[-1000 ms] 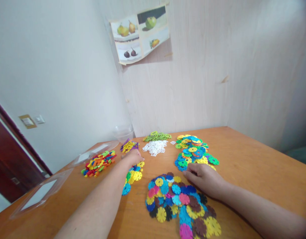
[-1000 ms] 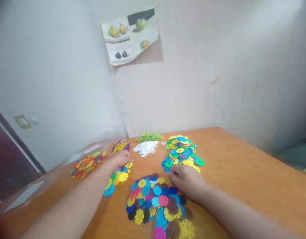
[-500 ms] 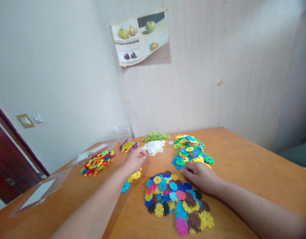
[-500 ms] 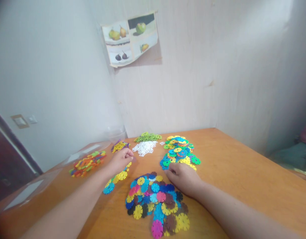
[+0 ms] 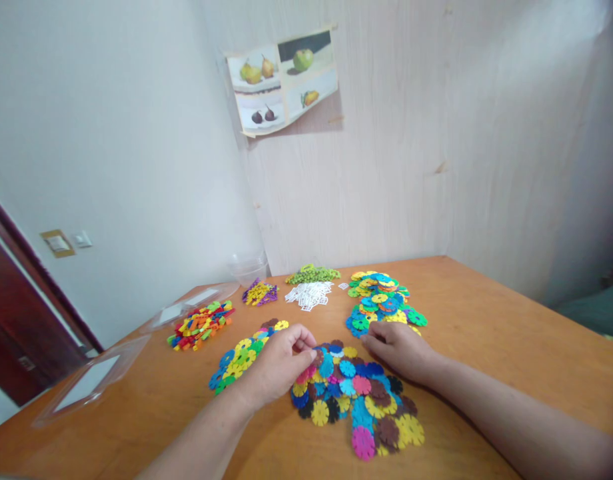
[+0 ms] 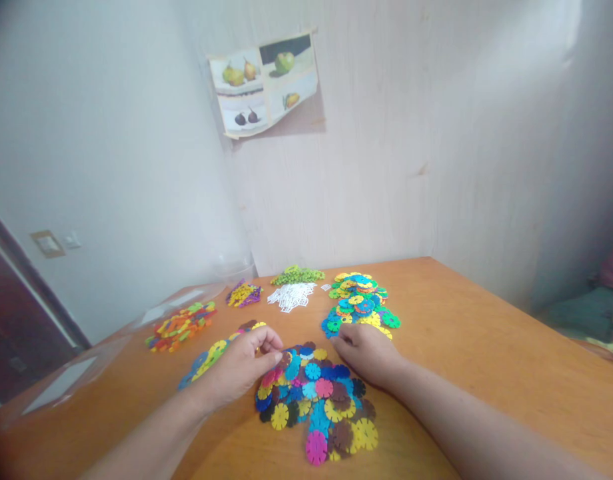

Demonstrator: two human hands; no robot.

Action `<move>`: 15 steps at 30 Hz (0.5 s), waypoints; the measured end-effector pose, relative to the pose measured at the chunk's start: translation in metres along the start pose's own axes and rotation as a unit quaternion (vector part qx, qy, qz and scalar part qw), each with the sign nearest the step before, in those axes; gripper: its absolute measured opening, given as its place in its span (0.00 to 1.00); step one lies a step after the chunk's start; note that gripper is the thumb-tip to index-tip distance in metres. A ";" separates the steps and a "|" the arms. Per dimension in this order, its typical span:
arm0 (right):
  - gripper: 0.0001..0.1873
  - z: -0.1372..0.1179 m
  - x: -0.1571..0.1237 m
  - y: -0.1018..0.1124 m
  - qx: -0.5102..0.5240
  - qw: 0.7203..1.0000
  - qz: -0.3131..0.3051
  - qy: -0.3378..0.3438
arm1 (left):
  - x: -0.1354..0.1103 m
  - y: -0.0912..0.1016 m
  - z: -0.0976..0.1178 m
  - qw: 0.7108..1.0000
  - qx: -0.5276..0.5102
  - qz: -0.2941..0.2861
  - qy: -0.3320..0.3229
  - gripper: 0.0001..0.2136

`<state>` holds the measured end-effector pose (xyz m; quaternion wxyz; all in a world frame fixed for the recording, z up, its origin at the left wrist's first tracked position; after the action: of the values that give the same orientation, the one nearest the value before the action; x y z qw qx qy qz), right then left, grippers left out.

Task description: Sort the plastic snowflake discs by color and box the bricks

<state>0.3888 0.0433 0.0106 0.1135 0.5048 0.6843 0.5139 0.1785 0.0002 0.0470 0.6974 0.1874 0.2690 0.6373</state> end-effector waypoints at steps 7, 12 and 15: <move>0.18 0.001 0.001 0.000 0.002 1.000 -0.001 0.001 | 0.017 0.030 -0.009 0.994 0.049 0.097 -0.031 0.05; 0.18 0.003 0.001 -0.002 -0.012 1.000 -0.005 -0.003 | 0.046 0.085 -0.038 0.984 0.039 0.175 0.002 0.05; 0.19 0.004 0.001 -0.004 -0.018 1.000 -0.008 -0.001 | 0.064 0.113 -0.059 0.971 0.086 0.219 0.048 0.05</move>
<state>0.3884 0.0463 0.0060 0.1278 0.4975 0.6790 0.5246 0.0565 0.0720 0.0601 0.5087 0.2704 0.3081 0.7571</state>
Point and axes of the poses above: each hand's wrist, its own x-axis towards the middle knuckle, its own y-axis out of the back of the hand, z = x × y, the point moved 10 cm from there along x, towards the middle knuckle, and after that the axes turned 14 degrees about y, right-handed, at the moved point
